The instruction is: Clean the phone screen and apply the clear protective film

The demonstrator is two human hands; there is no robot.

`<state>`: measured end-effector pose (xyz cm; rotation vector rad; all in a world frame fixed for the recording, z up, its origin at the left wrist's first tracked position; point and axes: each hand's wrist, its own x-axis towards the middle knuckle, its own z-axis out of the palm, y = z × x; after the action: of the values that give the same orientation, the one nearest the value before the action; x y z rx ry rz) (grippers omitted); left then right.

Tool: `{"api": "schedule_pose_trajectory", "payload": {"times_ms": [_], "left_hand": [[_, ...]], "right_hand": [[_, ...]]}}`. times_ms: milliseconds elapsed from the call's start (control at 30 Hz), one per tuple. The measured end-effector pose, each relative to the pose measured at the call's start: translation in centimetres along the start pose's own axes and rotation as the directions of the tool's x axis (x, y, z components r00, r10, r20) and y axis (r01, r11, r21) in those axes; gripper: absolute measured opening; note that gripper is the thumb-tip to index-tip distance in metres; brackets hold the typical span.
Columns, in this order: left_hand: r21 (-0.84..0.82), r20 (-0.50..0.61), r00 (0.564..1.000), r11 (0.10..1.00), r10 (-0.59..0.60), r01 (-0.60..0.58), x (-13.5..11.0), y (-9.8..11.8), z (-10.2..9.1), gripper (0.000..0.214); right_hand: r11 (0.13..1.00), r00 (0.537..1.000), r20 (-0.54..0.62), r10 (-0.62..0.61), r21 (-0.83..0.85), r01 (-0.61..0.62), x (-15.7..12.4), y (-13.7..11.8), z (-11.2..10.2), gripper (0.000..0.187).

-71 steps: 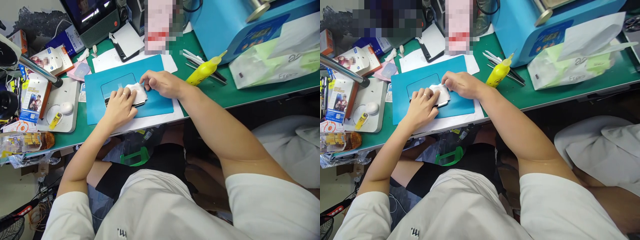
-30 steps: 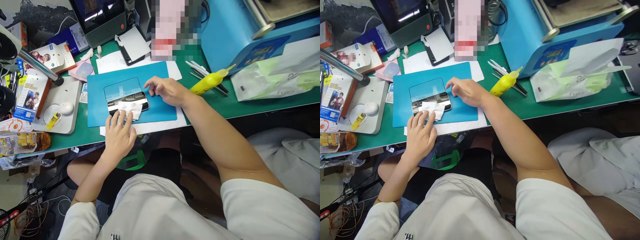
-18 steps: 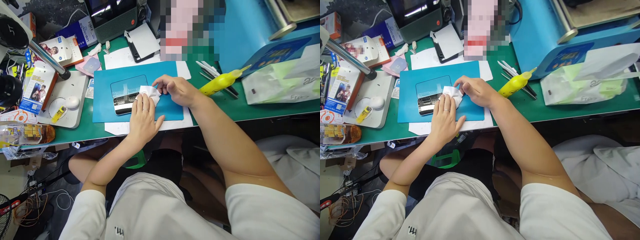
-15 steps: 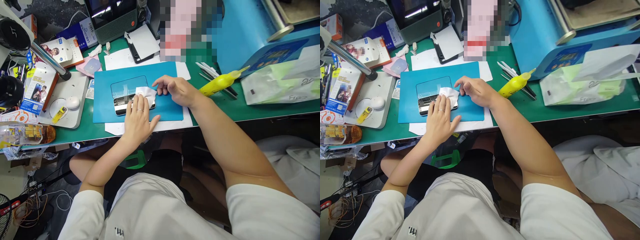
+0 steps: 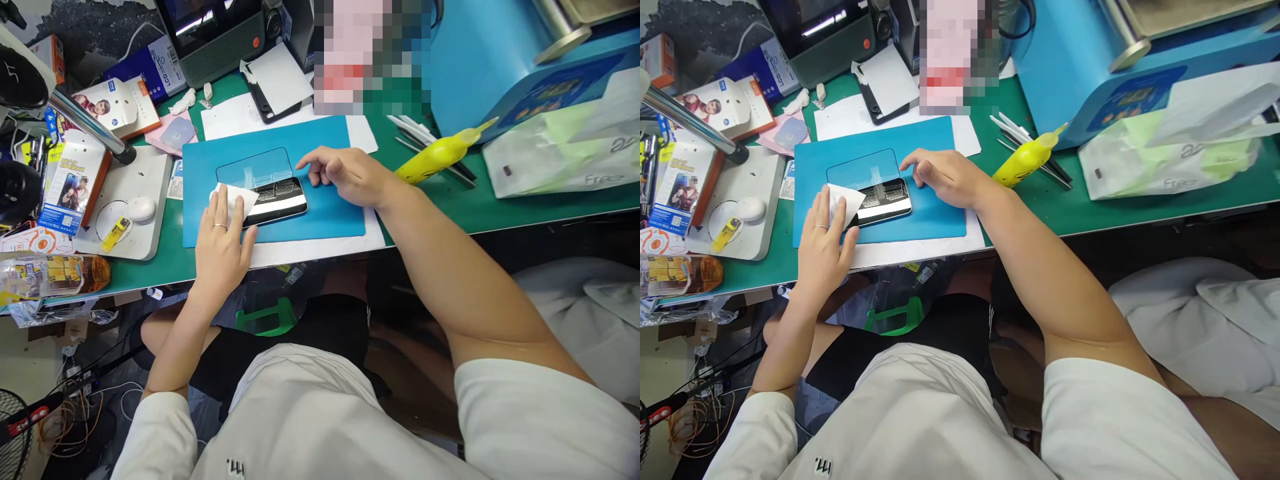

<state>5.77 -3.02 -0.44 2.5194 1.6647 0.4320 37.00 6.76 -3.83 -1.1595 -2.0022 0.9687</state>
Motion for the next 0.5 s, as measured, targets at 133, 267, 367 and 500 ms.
{"api": "schedule_pose_trajectory", "payload": {"times_ms": [133, 267, 367, 500], "left_hand": [[-0.054, 0.073, 0.996, 0.997, -0.045, 0.049, 1.0, -0.3, 2.0, 0.089], [-0.043, 0.13, 0.991, 0.998, -0.037, 0.043, -0.1, -0.6, 1.7, 0.088], [-0.021, 0.176, 0.984, 0.999, -0.027, 0.031, -1.4, -0.7, 0.3, 0.085], [-0.016, 0.207, 0.978, 1.0, -0.005, 0.009, -2.9, -0.7, -1.3, 0.083]], "right_hand": [[1.0, 1.0, 0.003, -0.002, -0.007, 0.002, 0.0, 0.2, 0.0, 0.106], [1.0, 1.0, 0.004, -0.003, -0.011, 0.003, 0.1, 0.1, -0.1, 0.108], [1.0, 1.0, 0.014, -0.003, -0.013, 0.003, 0.2, -0.1, -0.1, 0.109], [1.0, 1.0, 0.006, 0.001, -0.015, -0.001, 0.1, -0.3, -0.2, 0.108]]}}
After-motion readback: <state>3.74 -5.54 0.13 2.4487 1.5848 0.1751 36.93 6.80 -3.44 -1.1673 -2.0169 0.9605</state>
